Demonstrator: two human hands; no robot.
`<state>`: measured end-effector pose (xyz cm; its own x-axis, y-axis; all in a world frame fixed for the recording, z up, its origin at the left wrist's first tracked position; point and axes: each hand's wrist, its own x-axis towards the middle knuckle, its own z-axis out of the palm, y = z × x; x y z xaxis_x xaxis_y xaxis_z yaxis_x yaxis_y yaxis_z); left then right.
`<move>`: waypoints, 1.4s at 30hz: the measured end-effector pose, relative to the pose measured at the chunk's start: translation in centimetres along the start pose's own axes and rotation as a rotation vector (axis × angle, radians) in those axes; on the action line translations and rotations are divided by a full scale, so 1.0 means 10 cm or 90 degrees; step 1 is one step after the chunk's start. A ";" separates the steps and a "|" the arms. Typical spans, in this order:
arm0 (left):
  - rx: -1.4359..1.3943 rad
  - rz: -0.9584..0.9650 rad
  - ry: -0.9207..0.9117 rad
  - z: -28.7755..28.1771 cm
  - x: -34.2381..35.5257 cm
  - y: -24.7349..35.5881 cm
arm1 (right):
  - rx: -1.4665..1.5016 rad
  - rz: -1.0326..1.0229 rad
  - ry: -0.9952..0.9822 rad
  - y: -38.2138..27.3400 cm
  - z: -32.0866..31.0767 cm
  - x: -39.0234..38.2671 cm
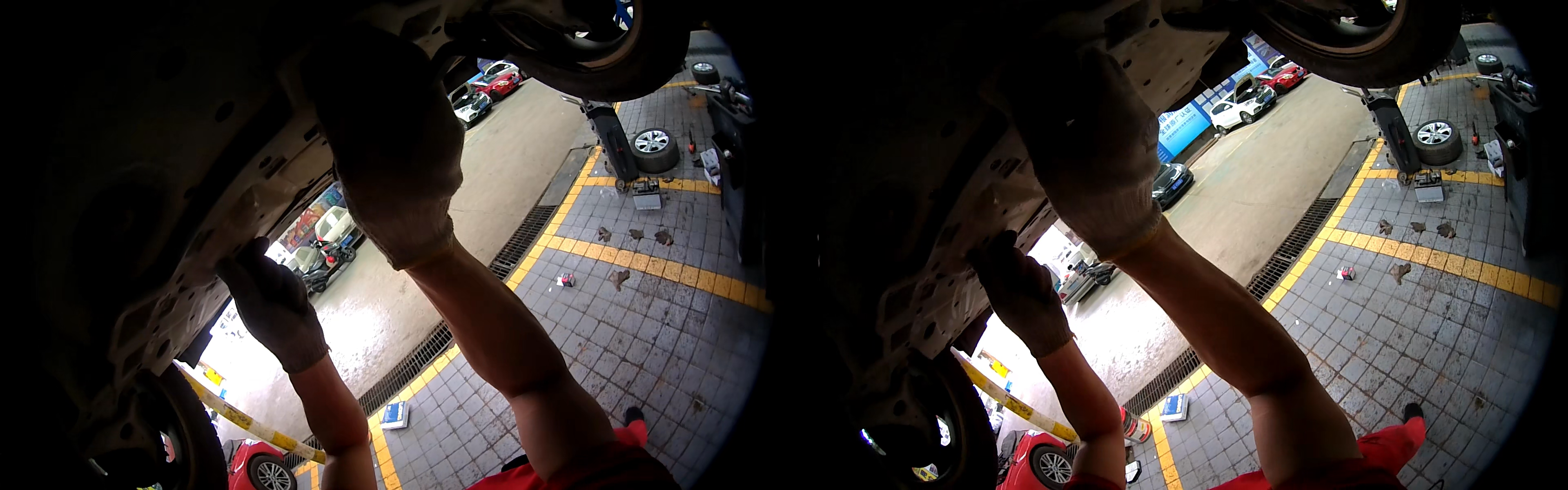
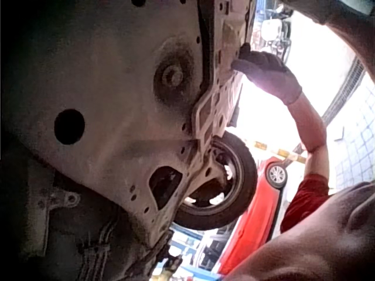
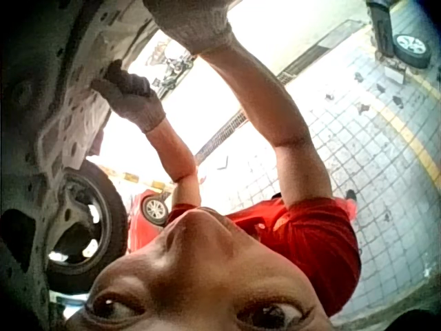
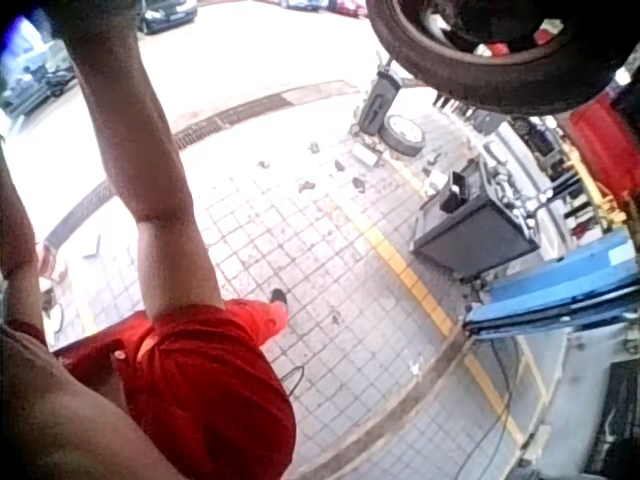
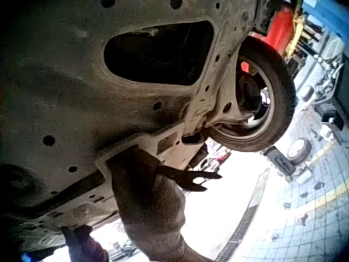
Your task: The person works underneath a raised vehicle in a garage, using a screwdriver to remove fasteners from the undercarriage. They then retrieve a socket wrench from a tool cart and use it to tighten bolts on the vehicle's underside. The person is wearing gloves and a red uniform throughout the process.
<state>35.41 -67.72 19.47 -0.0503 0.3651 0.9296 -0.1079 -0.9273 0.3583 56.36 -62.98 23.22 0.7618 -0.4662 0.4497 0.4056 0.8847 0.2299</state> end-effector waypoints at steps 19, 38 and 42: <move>-0.062 0.017 0.063 0.07 0.04 -0.13 | 0.029 -0.012 -0.015 0.02 -0.02 -0.01; 0.034 -0.008 0.139 0.26 -0.01 0.00 | -0.095 -0.022 -0.033 -0.16 -0.09 0.07; 0.062 -0.011 0.113 0.20 -0.02 -0.02 | -0.081 0.033 -0.041 -0.14 -0.09 0.09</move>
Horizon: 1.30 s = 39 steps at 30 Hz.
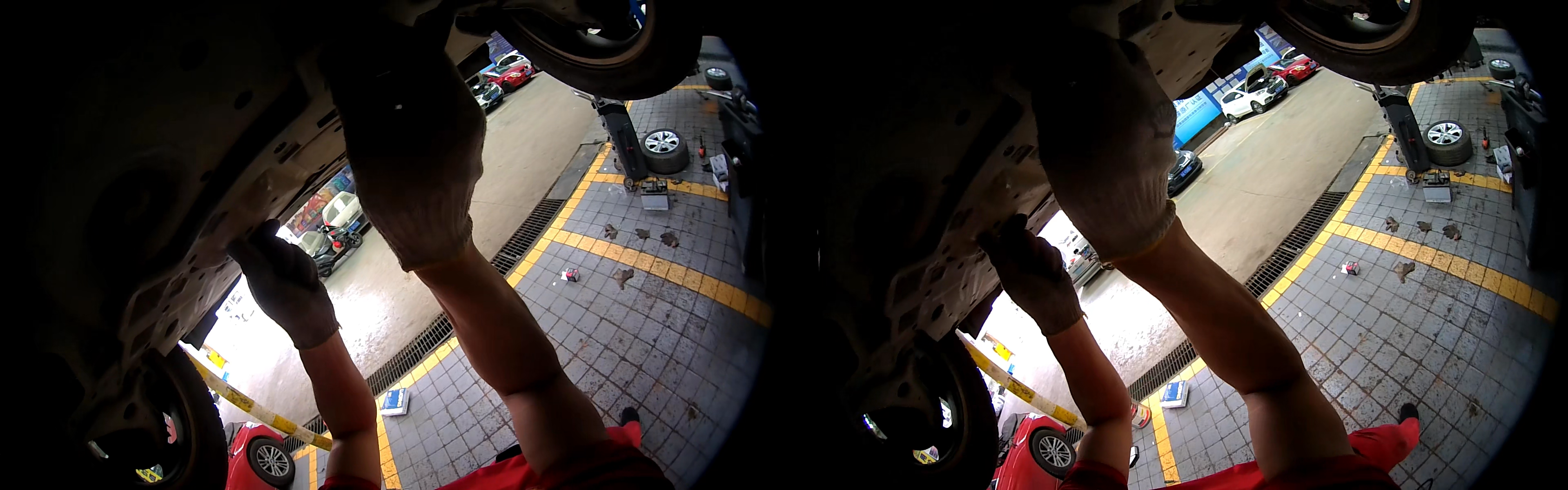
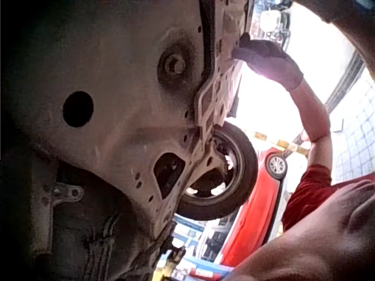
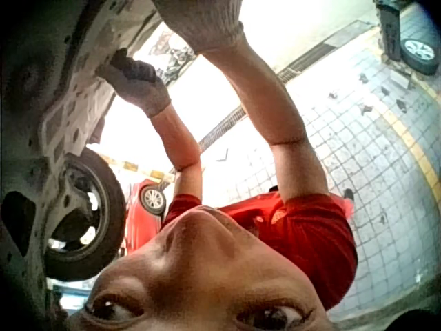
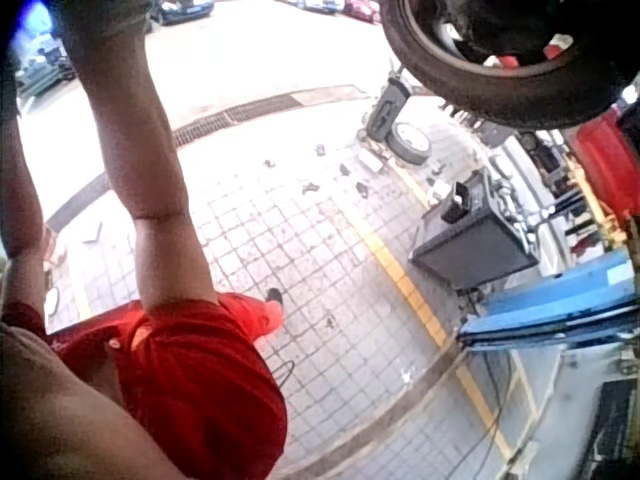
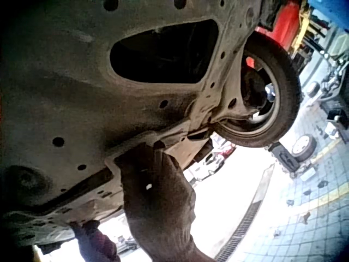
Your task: The person works underneath a raised vehicle in a garage, using a screwdriver to remove fasteners from the undercarriage. They then retrieve a socket wrench from a tool cart and use it to tighten bolts on the vehicle's underside. The person is wearing gloves and a red uniform throughout the process.
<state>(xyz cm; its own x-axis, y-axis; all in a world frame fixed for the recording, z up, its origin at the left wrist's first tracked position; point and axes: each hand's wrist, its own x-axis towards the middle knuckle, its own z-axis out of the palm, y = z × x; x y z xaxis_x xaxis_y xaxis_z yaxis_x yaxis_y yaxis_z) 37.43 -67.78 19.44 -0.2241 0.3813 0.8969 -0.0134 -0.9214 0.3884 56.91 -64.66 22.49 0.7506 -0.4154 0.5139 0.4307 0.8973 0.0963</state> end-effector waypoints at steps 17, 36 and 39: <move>0.600 0.459 -0.014 -0.23 0.06 -0.27 | -0.033 0.113 -0.070 -0.08 -0.07 0.08; -0.045 -0.011 -0.029 0.07 -0.05 0.06 | 0.110 -0.102 0.027 0.20 0.11 -0.01; -0.044 0.005 -0.020 0.11 -0.09 0.05 | -0.045 -0.252 0.030 0.24 0.07 0.03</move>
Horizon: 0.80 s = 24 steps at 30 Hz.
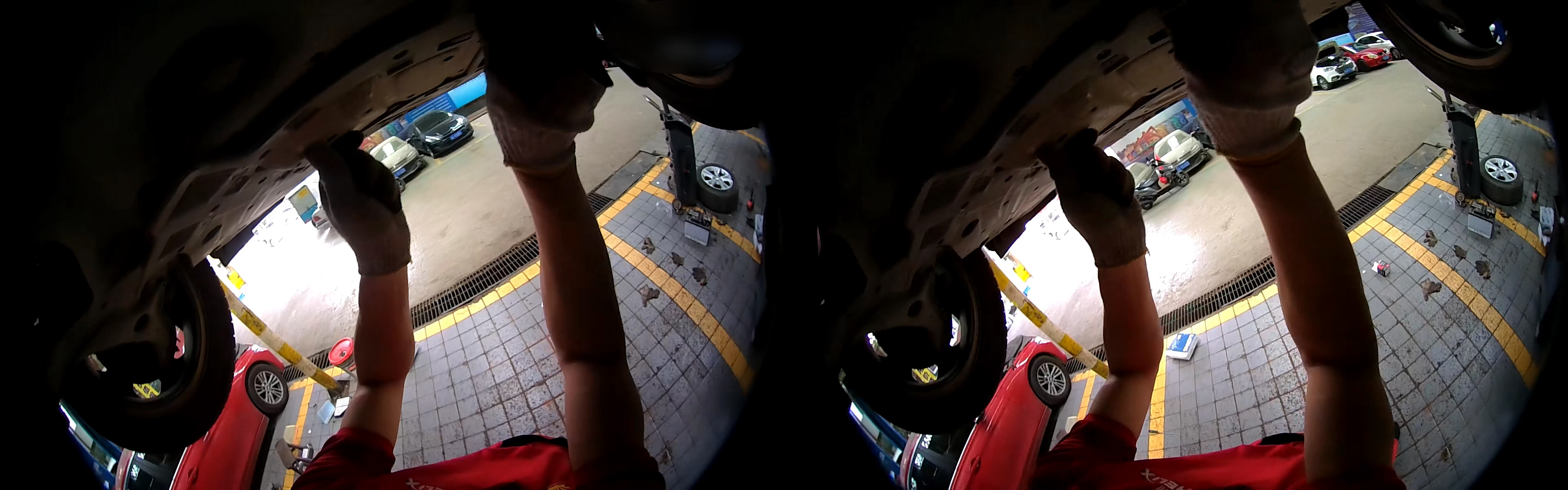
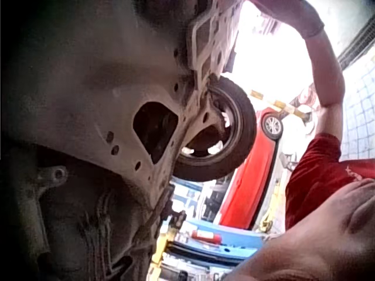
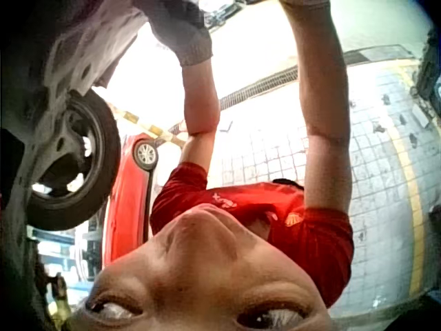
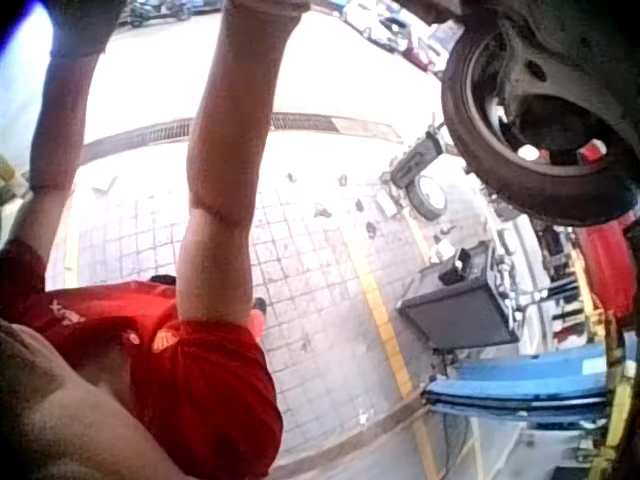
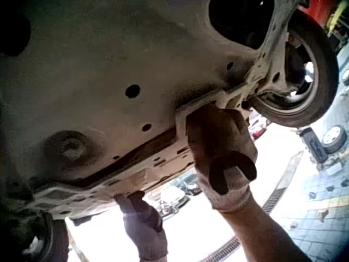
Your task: The person works underneath a raised vehicle in a garage, using a screwdriver to remove fasteners from the undercarriage. They then retrieve a socket wrench from a tool cart and use it to tighten bolts on the vehicle's underside. The person is wearing gloves and a red uniform throughout the process.
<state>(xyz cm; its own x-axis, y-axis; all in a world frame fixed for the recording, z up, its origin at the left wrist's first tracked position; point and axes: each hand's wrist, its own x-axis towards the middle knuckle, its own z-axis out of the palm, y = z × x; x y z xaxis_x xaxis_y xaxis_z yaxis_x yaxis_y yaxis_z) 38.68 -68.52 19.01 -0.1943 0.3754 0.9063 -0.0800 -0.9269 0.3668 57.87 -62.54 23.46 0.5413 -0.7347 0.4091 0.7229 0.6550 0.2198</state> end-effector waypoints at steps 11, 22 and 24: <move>0.153 0.065 0.047 -0.02 0.00 0.00 | -0.140 0.161 -0.111 -0.35 -0.05 0.07; 0.070 -0.011 0.098 0.06 0.02 0.05 | -0.266 0.252 -0.216 -0.54 -0.11 0.41; 0.090 -0.005 0.099 0.08 0.03 -0.03 | 0.016 0.547 -0.119 -0.60 -0.19 0.45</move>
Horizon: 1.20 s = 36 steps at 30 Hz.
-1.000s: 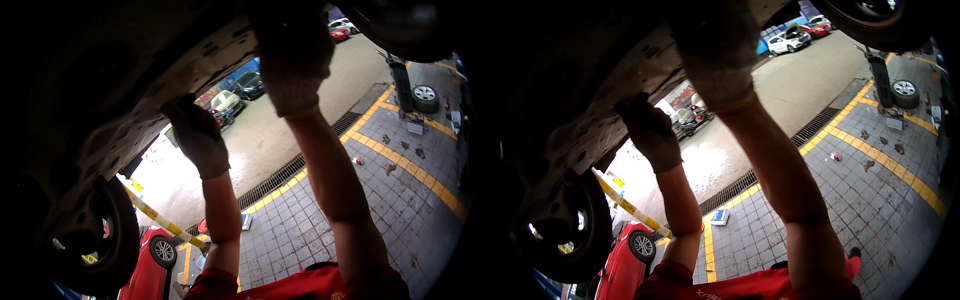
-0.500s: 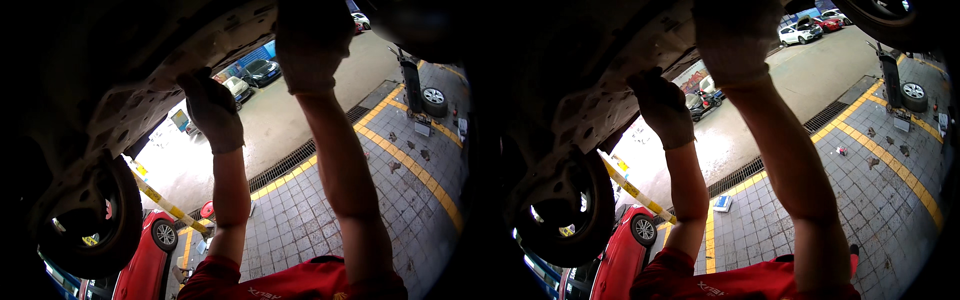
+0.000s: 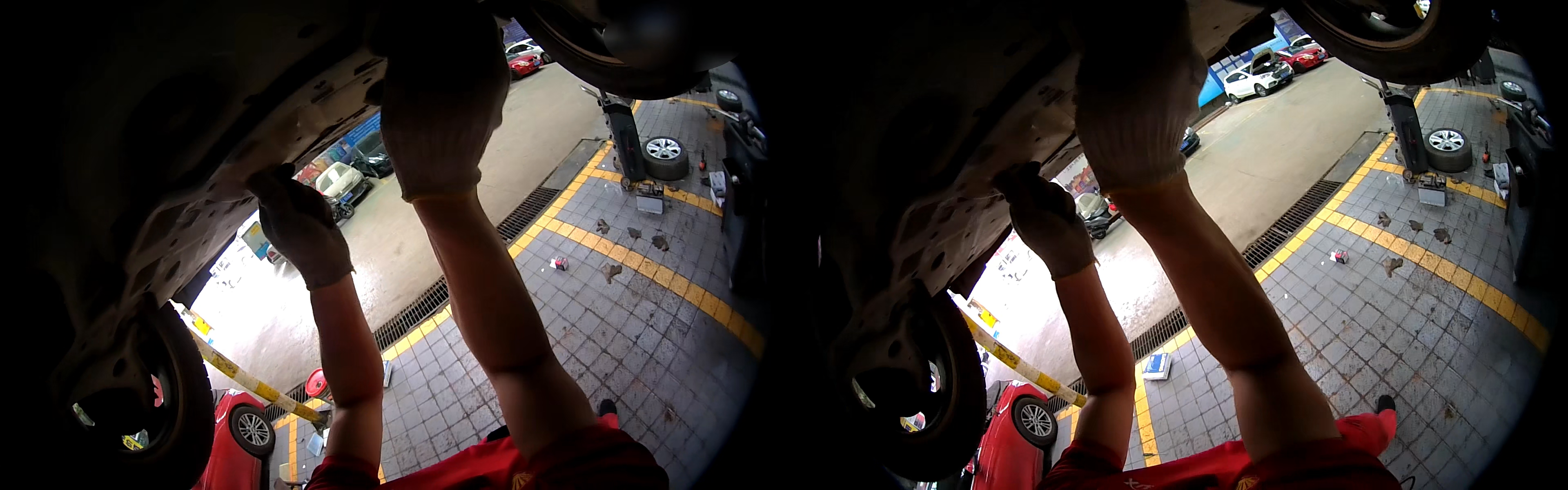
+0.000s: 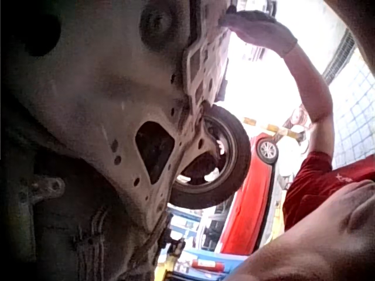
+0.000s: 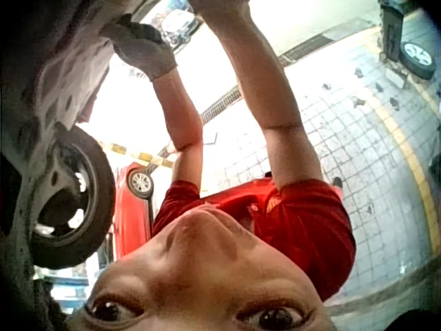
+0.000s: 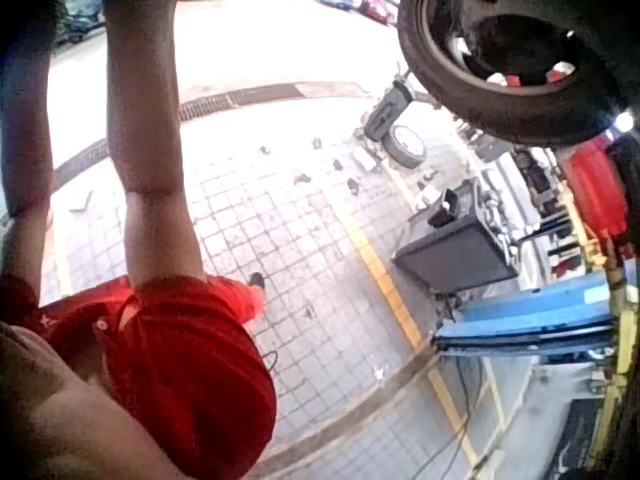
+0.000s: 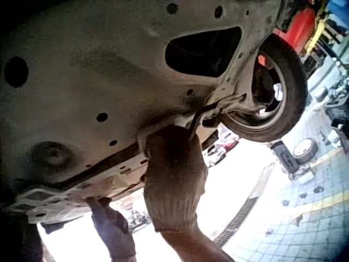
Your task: The person works underneath a raised vehicle in a garage, using a screwdriver to remove fasteners from the undercarriage. They then retrieve a socket wrench from a tool cart and use it to tighten bolts on the vehicle's underside. The person is wearing gloves and a red uniform throughout the process.
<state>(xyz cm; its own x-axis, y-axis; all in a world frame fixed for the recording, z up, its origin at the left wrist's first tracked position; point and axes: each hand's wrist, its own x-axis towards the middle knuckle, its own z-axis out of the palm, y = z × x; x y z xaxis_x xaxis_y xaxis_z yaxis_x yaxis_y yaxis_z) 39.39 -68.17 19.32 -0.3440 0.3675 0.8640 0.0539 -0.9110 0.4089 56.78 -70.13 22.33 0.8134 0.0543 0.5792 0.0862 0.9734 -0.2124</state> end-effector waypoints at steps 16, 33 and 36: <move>-0.040 0.018 -0.033 -0.09 0.07 -0.06 | 0.173 0.156 -0.170 -0.01 -0.17 0.14; 0.096 0.034 -0.046 -0.15 0.10 -0.09 | 0.145 -0.044 -0.069 0.29 -0.07 0.09; 0.419 0.379 -0.001 -0.09 0.12 -0.23 | 0.194 0.048 -0.122 0.12 -0.22 0.07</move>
<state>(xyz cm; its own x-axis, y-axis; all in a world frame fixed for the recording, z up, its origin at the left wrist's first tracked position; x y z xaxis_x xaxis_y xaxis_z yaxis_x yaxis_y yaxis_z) 38.01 -65.82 19.13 -0.0854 -0.1315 0.9876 0.7520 -0.6587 -0.0227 58.69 -69.45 20.78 0.6863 0.1403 0.7137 -0.1683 0.9852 -0.0318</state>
